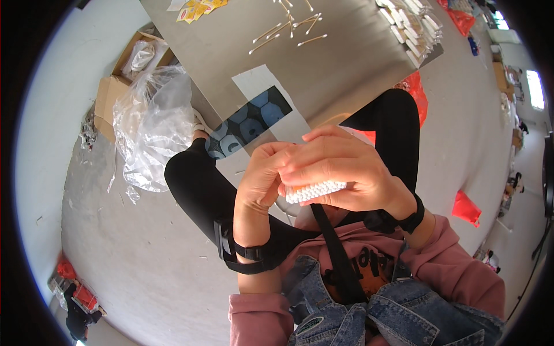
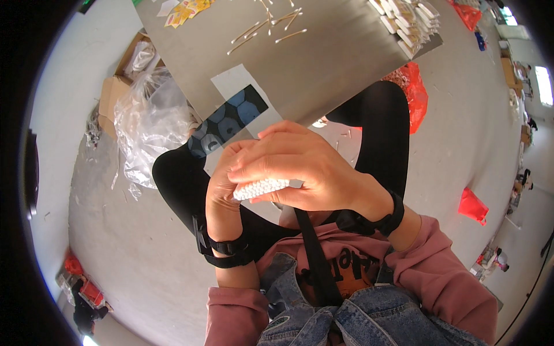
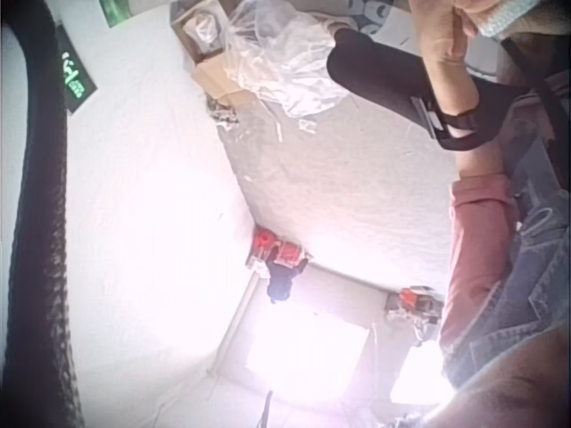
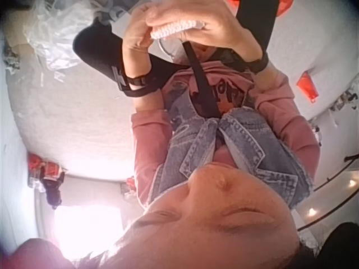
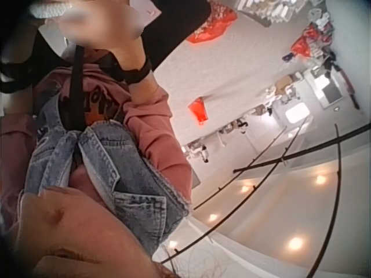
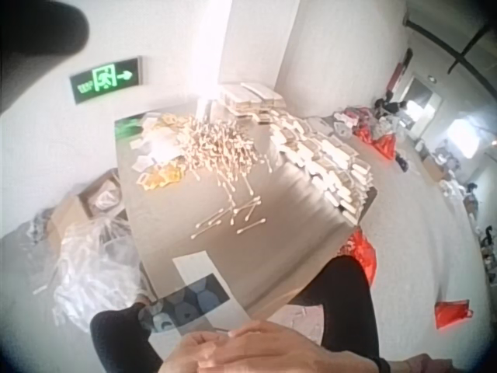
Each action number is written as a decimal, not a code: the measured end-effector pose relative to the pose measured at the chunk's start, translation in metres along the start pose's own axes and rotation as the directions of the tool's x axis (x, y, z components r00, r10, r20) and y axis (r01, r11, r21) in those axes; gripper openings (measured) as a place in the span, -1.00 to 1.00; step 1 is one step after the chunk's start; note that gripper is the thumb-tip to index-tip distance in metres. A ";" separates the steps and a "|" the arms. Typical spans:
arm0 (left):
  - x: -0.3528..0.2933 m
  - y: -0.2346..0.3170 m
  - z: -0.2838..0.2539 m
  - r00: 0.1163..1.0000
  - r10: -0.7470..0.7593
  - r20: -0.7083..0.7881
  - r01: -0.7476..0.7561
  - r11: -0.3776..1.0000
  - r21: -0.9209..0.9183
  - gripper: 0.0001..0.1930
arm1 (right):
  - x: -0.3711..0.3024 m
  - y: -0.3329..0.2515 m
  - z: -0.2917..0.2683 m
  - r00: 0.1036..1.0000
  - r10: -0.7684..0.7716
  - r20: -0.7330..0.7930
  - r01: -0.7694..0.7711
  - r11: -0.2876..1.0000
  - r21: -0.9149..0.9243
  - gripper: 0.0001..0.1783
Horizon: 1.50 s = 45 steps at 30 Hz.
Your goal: Manually counting and packaging cotton swabs into small plastic bags.
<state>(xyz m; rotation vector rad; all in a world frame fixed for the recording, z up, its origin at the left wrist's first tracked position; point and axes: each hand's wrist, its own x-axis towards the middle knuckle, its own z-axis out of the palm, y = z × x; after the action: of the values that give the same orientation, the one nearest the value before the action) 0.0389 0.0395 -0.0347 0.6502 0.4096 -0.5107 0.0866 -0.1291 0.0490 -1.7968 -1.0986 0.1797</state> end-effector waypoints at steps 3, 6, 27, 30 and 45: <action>0.000 0.003 -0.005 0.997 0.044 -0.058 -0.045 0.999 -0.013 -0.76 | -0.003 -0.002 -0.003 0.995 0.096 -0.025 -0.096 0.995 0.012 -0.46; 0.001 0.006 0.004 0.942 0.219 -0.253 -0.229 0.973 -0.012 -0.73 | -0.007 -0.003 0.000 0.967 0.198 -0.163 -0.195 0.980 0.035 -0.32; 0.010 -0.008 0.023 0.430 0.902 0.042 -0.447 0.172 0.878 -0.56 | -0.007 0.054 0.015 0.722 0.664 -0.197 -0.445 0.662 0.603 -0.88; 0.012 -0.015 0.021 0.578 0.811 -0.086 -0.305 0.313 0.900 -0.53 | -0.014 0.065 0.012 0.644 0.722 -0.254 -0.441 0.621 0.648 -0.85; 0.036 -0.046 0.033 0.427 0.894 -0.138 -0.346 0.302 0.888 -0.71 | -0.011 0.068 0.028 0.646 0.688 -0.330 -0.379 0.664 0.644 -0.86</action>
<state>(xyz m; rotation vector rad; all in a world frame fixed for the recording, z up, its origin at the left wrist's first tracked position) 0.0482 -0.0248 -0.0498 1.8014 0.4875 0.5113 0.1050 -0.1265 -0.0228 -1.4714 -0.0071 0.2766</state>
